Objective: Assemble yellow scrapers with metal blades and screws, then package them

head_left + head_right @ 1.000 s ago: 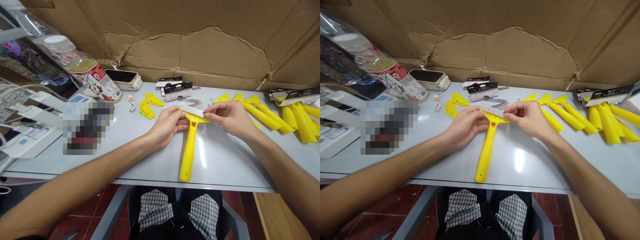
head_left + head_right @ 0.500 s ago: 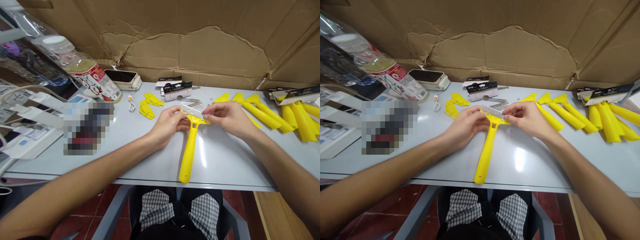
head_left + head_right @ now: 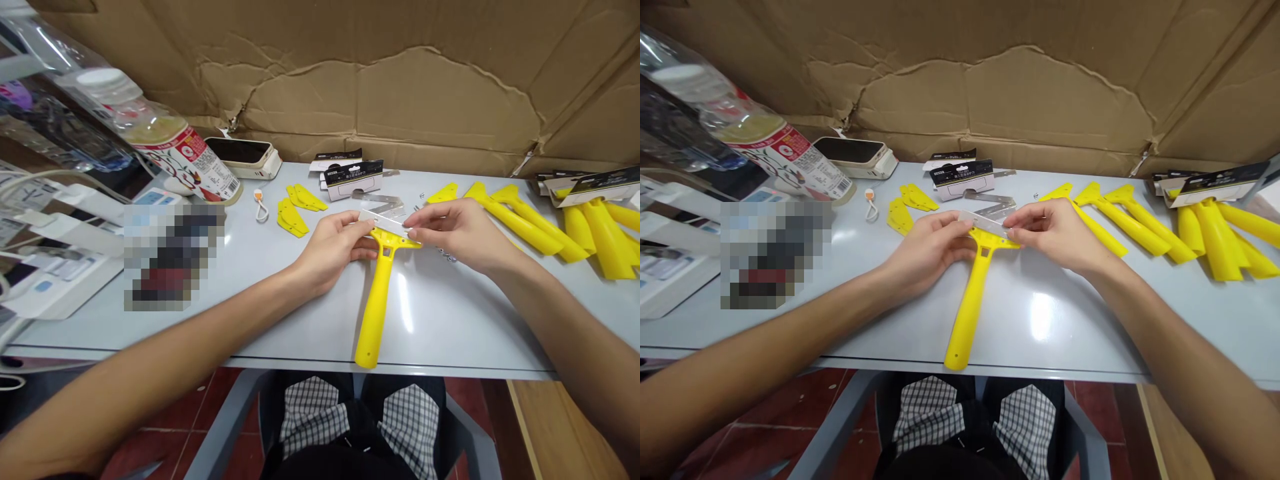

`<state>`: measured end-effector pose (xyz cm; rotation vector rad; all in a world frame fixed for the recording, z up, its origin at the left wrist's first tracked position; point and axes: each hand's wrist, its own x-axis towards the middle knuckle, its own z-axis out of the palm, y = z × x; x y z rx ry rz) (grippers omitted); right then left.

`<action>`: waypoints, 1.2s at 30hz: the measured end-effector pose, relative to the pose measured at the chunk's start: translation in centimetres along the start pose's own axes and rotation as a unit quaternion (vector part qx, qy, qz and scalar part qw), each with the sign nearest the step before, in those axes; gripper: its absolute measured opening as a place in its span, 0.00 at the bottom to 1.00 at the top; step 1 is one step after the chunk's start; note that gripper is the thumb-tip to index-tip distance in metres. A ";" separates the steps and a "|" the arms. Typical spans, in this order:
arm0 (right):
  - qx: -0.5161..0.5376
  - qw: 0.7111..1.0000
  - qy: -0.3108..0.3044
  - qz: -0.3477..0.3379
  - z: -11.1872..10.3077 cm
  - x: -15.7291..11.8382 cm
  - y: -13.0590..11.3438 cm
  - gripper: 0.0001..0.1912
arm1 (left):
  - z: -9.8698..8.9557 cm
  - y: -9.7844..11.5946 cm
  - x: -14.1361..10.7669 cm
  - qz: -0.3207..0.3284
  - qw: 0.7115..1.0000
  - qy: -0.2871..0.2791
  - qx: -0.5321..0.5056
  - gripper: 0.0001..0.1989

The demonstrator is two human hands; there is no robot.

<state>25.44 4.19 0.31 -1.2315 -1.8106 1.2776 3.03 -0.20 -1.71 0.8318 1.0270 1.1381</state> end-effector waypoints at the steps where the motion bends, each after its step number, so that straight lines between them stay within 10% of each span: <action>1: -0.002 1.000 0.002 0.001 0.0 0.0 0.0 0.10 | 0.0 0.0 0.0 0.003 1.000 0.000 0.000 0.04; 36: 0.026 0.999 -0.034 0.022 0.7 -0.4 -0.8 0.15 | 0.2 0.0 -0.3 0.030 0.998 0.046 0.032 0.05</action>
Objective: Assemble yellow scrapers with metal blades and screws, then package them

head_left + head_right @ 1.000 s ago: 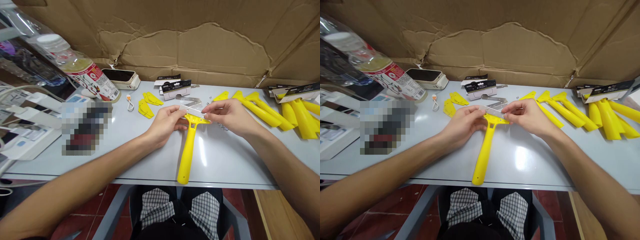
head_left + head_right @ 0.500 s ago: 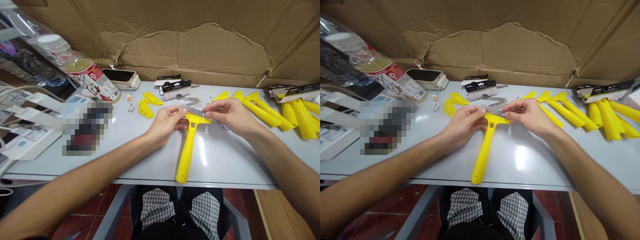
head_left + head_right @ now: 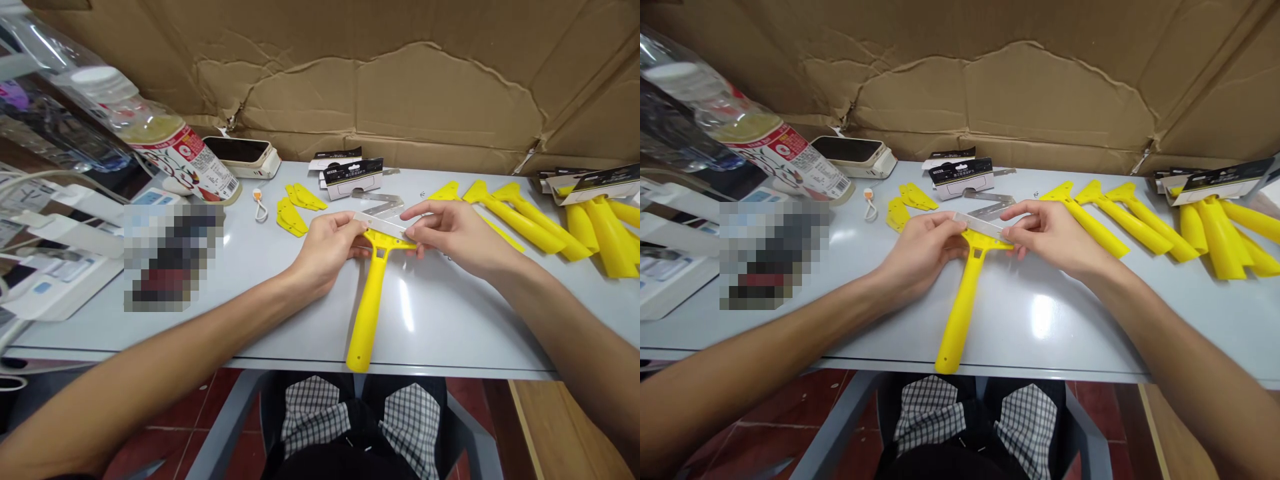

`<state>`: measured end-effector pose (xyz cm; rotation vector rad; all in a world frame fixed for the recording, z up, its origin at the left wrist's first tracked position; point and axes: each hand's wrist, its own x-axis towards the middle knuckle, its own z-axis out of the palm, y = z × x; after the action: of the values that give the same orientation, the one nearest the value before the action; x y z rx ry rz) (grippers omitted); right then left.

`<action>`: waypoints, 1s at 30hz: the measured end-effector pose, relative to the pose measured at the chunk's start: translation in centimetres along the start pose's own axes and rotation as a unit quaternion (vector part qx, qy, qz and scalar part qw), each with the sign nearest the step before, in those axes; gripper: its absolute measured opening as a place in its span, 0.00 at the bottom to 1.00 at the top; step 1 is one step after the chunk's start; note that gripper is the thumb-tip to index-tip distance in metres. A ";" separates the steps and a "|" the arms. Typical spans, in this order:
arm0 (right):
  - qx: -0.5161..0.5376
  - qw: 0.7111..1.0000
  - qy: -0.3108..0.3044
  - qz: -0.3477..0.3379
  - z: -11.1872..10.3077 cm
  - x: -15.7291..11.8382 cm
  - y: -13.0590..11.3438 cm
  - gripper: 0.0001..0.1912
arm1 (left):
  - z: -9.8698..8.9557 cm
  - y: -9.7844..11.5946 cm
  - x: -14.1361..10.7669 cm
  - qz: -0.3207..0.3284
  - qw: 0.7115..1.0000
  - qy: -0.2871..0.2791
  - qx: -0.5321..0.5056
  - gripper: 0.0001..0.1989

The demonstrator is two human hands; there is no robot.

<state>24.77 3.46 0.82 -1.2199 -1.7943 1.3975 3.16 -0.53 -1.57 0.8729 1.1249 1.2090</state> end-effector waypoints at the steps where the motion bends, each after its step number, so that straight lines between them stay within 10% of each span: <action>1: 0.008 1.000 -0.006 0.007 0.0 0.0 0.0 0.14 | 0.0 0.0 0.0 0.003 1.000 -0.002 0.001 0.05; 30: 0.086 0.995 0.050 0.022 0.6 0.3 0.9 0.15 | -0.1 0.5 0.5 0.008 1.000 0.017 0.001 0.07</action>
<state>24.41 3.53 -0.20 -1.2221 -1.5544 1.4567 2.96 -0.01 -1.24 0.8664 1.1476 1.2398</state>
